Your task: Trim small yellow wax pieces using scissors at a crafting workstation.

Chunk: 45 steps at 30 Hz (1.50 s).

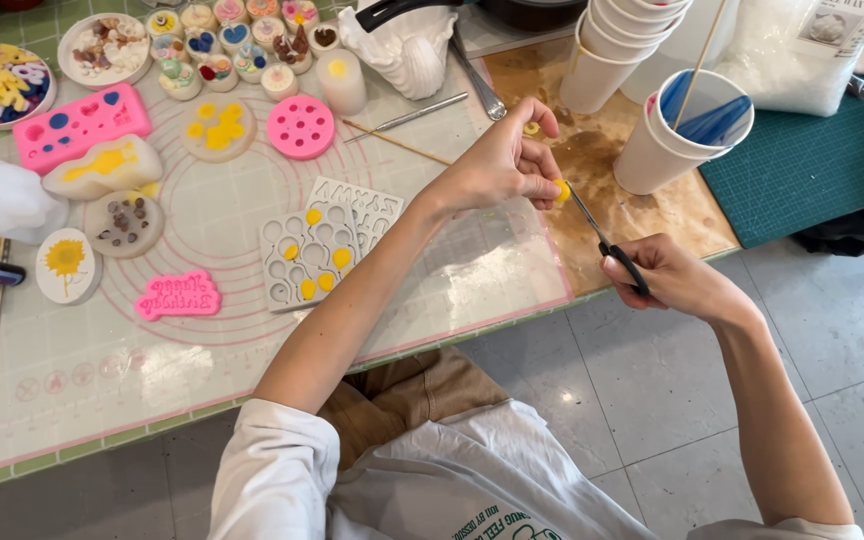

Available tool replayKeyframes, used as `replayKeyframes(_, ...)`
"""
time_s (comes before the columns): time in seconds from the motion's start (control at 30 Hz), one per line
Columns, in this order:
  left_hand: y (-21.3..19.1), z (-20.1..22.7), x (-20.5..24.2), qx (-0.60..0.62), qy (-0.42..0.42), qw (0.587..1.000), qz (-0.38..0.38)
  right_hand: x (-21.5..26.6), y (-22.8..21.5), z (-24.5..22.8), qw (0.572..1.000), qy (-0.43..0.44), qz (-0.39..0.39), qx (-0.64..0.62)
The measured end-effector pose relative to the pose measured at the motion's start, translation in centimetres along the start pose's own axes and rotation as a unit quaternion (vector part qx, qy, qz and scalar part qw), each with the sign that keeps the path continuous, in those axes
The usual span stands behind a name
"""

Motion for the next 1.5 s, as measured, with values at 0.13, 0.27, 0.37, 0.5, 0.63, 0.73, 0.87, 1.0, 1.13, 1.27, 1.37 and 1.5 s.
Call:
replayKeyframes(0.13, 0.8, -0.3, -0.8, -0.007, -0.007, 1.000, -0.018, -0.1, -0.2, 0.8, 1.000, -0.007, -0.014, -0.015)
replayKeyframes(0.27, 1.2, -0.6, -1.2, -0.025, -0.029, 0.999, -0.037, 0.2, -1.1, 1.6, 1.000, 0.011, 0.003, 0.024)
replayKeyframes(0.37, 1.3, -1.3, -1.4, -0.053, -0.047, 0.996, -0.045, 0.5, -1.5, 2.2, 0.998, 0.038, 0.018, 0.048)
replayKeyframes(0.5, 0.0, -2.0, -1.3, -0.116, -0.016, 0.993, 0.029, 0.0, -1.4, 0.4, 0.996, -0.061, 0.034, -0.059)
replayKeyframes(0.63, 0.7, -2.5, -0.4, -0.110, 0.033, 0.986, 0.123, -0.3, -0.8, -1.5, 0.989, -0.060, 0.106, -0.084)
replayKeyframes(0.73, 2.5, -1.3, 1.6, -0.085, 0.067, 0.973, 0.202, -0.5, -0.8, -4.0, 0.966, -0.073, 0.196, -0.150)
replayKeyframes(0.87, 3.5, -0.4, 4.3, -0.088, 0.075, 0.955, 0.272, -1.0, -0.4, -6.1, 0.955, -0.123, 0.213, -0.165)
replayKeyframes(1.0, 2.9, -0.4, 6.1, -0.160, 0.023, 0.949, 0.271, -1.2, -0.6, -4.6, 0.954, -0.111, 0.226, -0.163)
replayKeyframes(1.13, 0.5, -3.3, 8.0, -0.470, -0.094, 0.823, 0.305, -0.7, -1.1, -4.2, 0.950, -0.104, 0.251, -0.157)
replayKeyframes(1.27, 2.0, -3.9, 8.0, -0.667, -0.178, 0.661, 0.295, 0.0, -0.7, -5.2, 0.950, -0.108, 0.257, -0.142)
replayKeyframes(1.37, 4.2, -4.2, 6.4, -0.632, -0.192, 0.706, 0.255, -0.3, -0.3, -5.9, 0.946, -0.134, 0.247, -0.159)
replayKeyframes(1.5, 7.0, -5.0, 3.5, -0.456, -0.038, 0.866, 0.204, -0.5, -0.5, -5.6, 0.938, -0.166, 0.241, -0.186)
Point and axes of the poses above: each hand's wrist, its own x-axis away from the middle knuckle, its own y-axis out of the palm, z = x × y, the point moved 9 cm from there along -x, towards the middle knuckle, and after that the axes turned 6 degrees about -x, right-handed, at the moved point
